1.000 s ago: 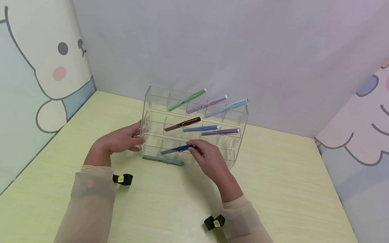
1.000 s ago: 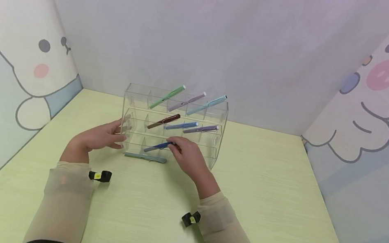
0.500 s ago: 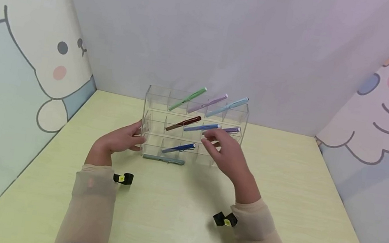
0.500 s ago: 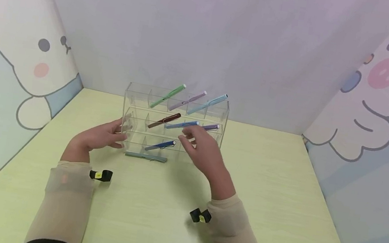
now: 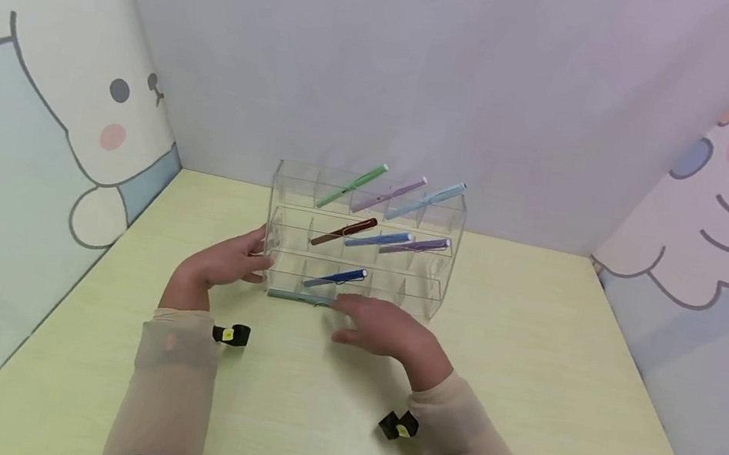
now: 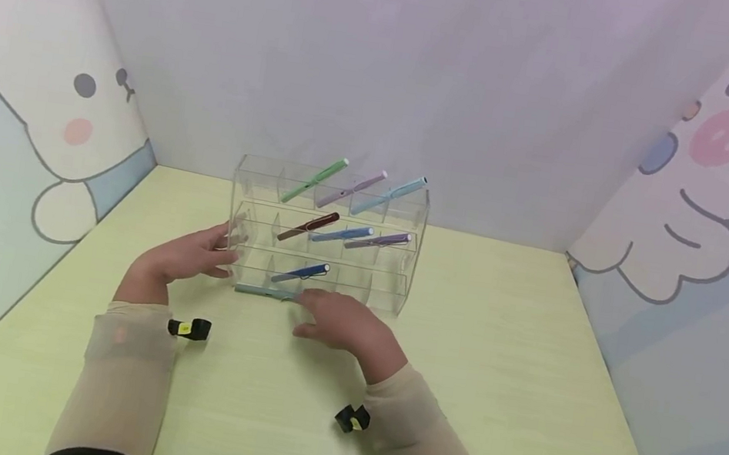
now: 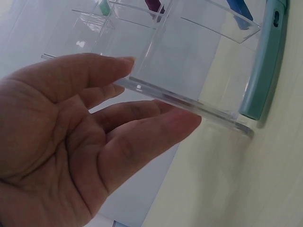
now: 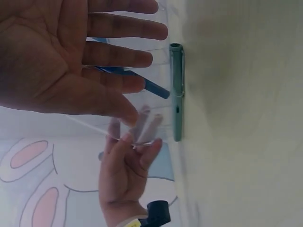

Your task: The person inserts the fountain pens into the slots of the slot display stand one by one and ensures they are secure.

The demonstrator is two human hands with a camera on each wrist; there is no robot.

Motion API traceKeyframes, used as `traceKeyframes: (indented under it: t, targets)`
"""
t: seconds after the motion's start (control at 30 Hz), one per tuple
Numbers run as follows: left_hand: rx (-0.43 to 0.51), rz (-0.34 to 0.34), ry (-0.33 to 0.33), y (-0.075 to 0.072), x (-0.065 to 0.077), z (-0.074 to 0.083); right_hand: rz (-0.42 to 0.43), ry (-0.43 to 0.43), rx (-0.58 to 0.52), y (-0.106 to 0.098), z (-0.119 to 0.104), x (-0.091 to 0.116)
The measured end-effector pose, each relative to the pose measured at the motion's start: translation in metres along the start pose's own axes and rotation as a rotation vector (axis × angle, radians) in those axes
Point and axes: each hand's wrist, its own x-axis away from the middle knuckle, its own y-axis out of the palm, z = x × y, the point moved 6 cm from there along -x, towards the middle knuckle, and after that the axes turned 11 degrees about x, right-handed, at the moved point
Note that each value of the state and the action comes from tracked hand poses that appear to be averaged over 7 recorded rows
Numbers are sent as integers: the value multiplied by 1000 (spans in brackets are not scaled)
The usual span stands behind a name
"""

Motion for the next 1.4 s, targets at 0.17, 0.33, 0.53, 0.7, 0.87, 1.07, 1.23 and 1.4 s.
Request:
traceKeyframes:
  t: [0.17, 0.33, 0.53, 0.7, 0.87, 1.07, 1.23, 1.4]
  targets:
    - [13, -6, 8, 2, -1, 0, -21, -19, 49, 9, 0, -5]
    - [3, 3, 6, 0, -2, -1, 8, -2, 71, 6, 5, -5]
    - [15, -5, 22, 1, -1, -1, 34, 79, 142, 8, 12, -10]
    - [26, -13, 24, 2, 0, 1, 11, 151, 158, 15, 19, -12]
    - [28, -17, 28, 3, 0, 2, -1, 164, 182, 14, 25, -10]
    - [16, -15, 30, 2, -1, 2, 15, 175, 76, -4, 36, 4]
    - [12, -13, 24, 1, -1, 1, 91, 146, -27, -26, 41, 21]
    - [13, -6, 13, 0, -1, -1, 191, 118, -61, -47, 40, 38]
